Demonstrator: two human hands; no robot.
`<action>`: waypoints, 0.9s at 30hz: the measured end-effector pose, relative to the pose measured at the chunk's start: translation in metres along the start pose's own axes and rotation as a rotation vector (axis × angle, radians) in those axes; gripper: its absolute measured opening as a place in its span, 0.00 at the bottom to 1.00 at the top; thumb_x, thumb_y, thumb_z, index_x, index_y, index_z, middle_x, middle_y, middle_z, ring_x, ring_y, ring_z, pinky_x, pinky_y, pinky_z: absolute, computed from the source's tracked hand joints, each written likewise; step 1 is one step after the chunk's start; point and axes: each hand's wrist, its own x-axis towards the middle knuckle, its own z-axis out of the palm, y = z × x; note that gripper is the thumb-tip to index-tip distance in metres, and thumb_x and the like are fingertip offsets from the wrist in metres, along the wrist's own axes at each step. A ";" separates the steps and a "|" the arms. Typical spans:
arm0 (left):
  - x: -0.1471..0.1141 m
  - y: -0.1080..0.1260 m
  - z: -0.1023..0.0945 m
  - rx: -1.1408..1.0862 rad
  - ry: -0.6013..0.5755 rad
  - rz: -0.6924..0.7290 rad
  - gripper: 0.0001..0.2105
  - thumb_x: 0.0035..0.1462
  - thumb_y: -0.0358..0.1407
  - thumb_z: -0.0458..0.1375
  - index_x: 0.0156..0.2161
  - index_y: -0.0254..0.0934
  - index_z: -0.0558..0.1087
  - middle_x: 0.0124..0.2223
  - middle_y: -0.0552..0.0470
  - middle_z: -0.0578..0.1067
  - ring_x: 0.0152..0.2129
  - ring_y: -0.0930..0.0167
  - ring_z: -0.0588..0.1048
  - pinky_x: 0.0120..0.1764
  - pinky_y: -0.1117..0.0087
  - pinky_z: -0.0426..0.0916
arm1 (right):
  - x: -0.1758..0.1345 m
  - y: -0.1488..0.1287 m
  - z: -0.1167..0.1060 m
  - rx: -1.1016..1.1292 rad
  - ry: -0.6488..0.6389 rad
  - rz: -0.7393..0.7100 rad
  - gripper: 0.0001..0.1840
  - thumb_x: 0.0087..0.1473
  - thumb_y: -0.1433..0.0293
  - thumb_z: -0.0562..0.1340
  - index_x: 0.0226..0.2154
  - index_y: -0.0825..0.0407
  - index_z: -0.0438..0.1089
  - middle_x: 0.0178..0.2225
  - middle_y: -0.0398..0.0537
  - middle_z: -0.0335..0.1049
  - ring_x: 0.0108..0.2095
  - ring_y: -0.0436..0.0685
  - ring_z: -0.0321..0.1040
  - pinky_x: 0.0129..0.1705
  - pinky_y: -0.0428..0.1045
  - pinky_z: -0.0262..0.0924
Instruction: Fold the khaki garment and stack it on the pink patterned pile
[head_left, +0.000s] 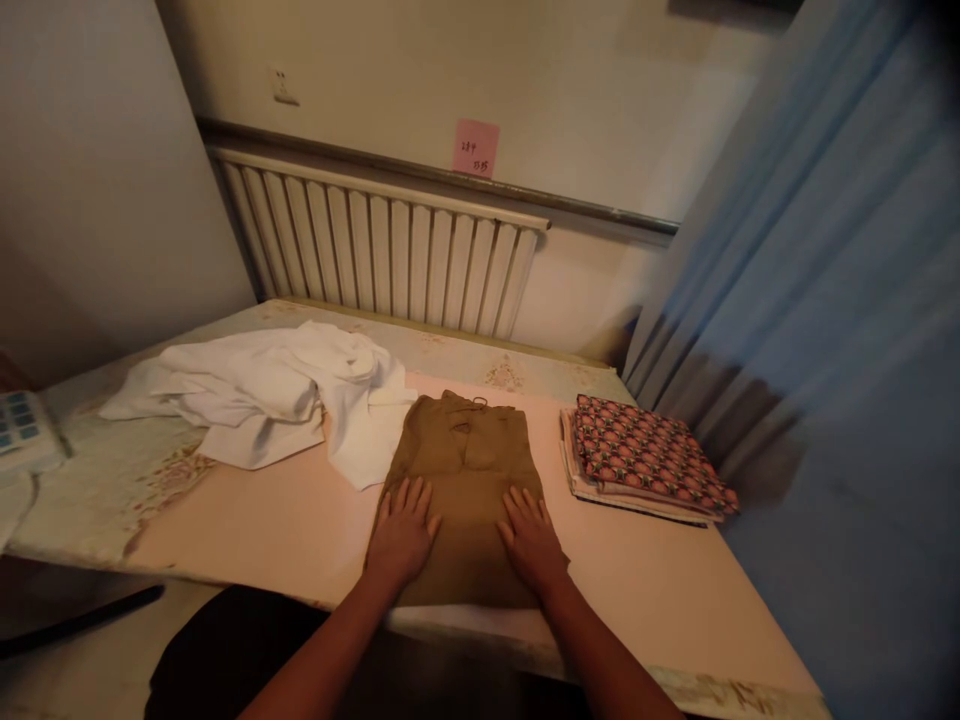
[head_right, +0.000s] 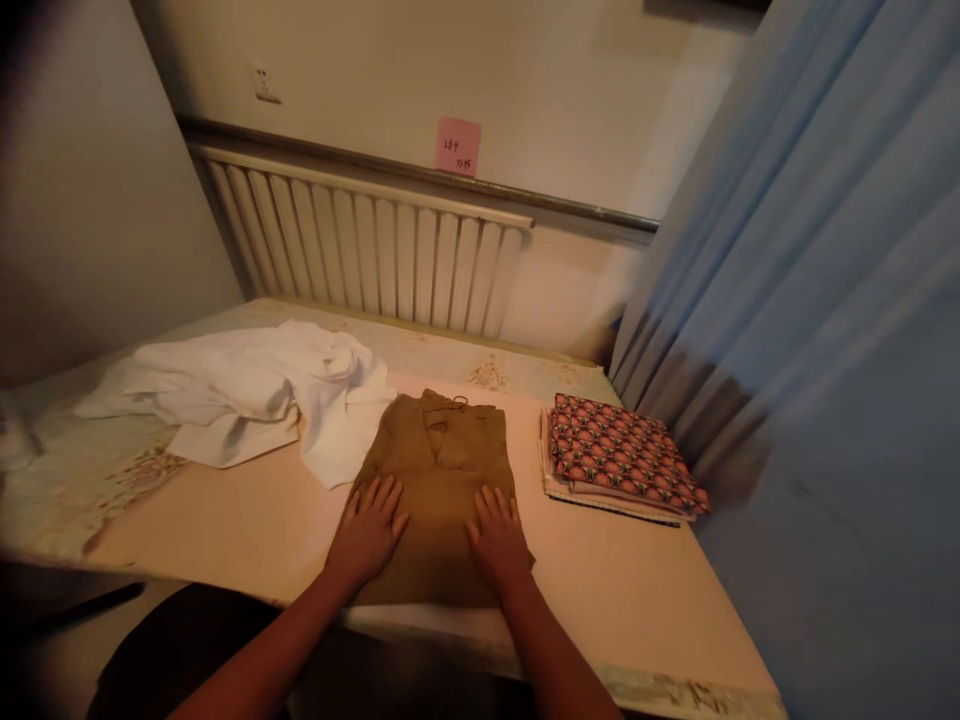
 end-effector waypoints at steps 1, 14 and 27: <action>0.000 0.000 -0.001 -0.002 0.001 0.000 0.27 0.65 0.46 0.45 0.65 0.36 0.59 0.68 0.46 0.58 0.65 0.57 0.52 0.63 0.50 0.48 | -0.001 0.003 0.000 -0.008 0.005 0.008 0.28 0.64 0.59 0.50 0.63 0.50 0.57 0.67 0.48 0.50 0.67 0.61 0.43 0.66 0.60 0.38; -0.002 -0.001 0.001 -0.015 0.027 0.011 0.27 0.65 0.46 0.44 0.65 0.36 0.59 0.67 0.45 0.59 0.65 0.57 0.53 0.63 0.51 0.47 | -0.007 0.006 0.003 -0.062 0.041 0.064 0.27 0.64 0.61 0.50 0.62 0.53 0.59 0.66 0.50 0.52 0.67 0.63 0.45 0.65 0.62 0.41; -0.002 -0.001 0.001 -0.005 0.054 0.026 0.27 0.65 0.45 0.45 0.64 0.35 0.60 0.66 0.44 0.60 0.64 0.56 0.55 0.62 0.50 0.49 | -0.010 0.006 0.002 -0.046 0.063 0.074 0.26 0.63 0.61 0.50 0.61 0.51 0.60 0.66 0.50 0.52 0.67 0.62 0.45 0.65 0.60 0.40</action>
